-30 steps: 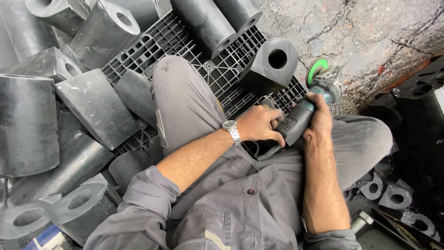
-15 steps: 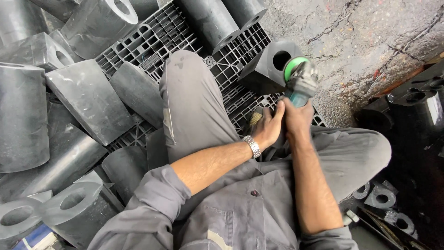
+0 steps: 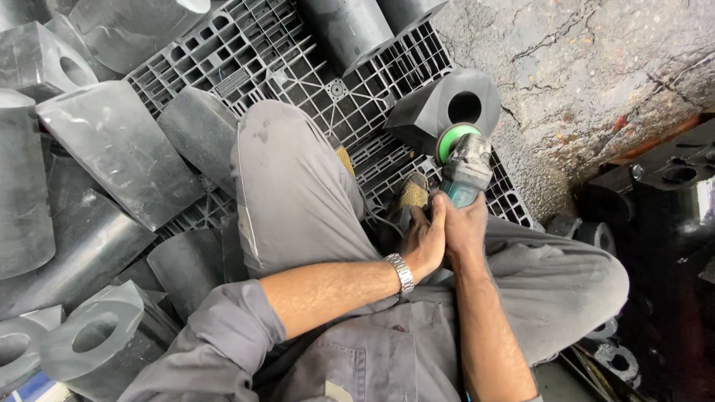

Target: The recorder uses a handheld angle grinder to shape and smooth black rubber industrial components while sitting on a pallet.

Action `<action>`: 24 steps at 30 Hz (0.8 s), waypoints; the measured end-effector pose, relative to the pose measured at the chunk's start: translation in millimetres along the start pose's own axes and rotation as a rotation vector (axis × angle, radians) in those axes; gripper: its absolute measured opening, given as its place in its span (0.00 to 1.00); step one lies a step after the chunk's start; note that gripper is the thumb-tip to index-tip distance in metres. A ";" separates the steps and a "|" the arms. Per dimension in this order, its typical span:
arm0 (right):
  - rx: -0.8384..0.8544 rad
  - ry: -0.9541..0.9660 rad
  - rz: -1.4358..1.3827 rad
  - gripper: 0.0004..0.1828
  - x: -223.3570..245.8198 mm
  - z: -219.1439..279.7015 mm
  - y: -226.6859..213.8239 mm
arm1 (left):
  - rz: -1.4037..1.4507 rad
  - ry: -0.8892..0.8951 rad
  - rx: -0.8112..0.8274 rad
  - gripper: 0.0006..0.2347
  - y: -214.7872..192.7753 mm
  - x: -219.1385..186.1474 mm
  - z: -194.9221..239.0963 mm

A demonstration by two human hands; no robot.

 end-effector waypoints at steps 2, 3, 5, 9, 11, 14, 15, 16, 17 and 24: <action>0.004 0.033 0.101 0.28 -1.2 -1.2 3.3 | 0.017 -0.007 -0.019 0.51 -4.0 -5.0 4.1; 0.024 0.042 0.055 0.28 -2.8 0.6 6.3 | 0.015 -0.039 -0.019 0.50 -6.7 -4.8 8.4; 0.029 0.058 0.008 0.28 -2.9 3.7 5.7 | 0.006 -0.073 -0.005 0.50 -6.4 -5.7 13.9; 0.043 0.042 0.102 0.29 7.9 1.9 10.0 | 0.020 -0.068 -0.018 0.50 -11.2 -13.5 13.7; 0.030 0.026 0.128 0.29 7.0 -0.9 10.6 | 0.025 -0.069 -0.016 0.50 -11.9 -14.0 12.4; 0.047 0.061 0.175 0.28 1.8 -6.7 14.8 | 0.037 -0.078 -0.023 0.50 -13.9 -18.2 11.9; 0.054 0.036 0.149 0.28 2.7 -7.4 15.6 | 0.042 -0.083 -0.016 0.51 -14.4 -22.7 14.0; 0.064 0.012 0.125 0.29 3.1 -7.0 16.8 | 0.048 -0.090 -0.011 0.51 -15.3 -26.2 17.1; 0.065 0.014 0.127 0.29 5.7 -3.5 14.1 | 0.049 -0.093 -0.010 0.51 -14.3 -19.7 16.8; 0.060 0.218 0.094 0.27 6.2 5.6 3.9 | -0.032 -0.048 0.066 0.54 -5.3 -9.7 13.9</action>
Point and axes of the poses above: each hand's wrist, its own z-axis away from the middle knuckle, its own y-axis out of the palm, x = y × z, the point moved 5 cm from there along -z, towards the middle knuckle, and after that the axes turned 15 degrees about z, right-handed, at the moved point
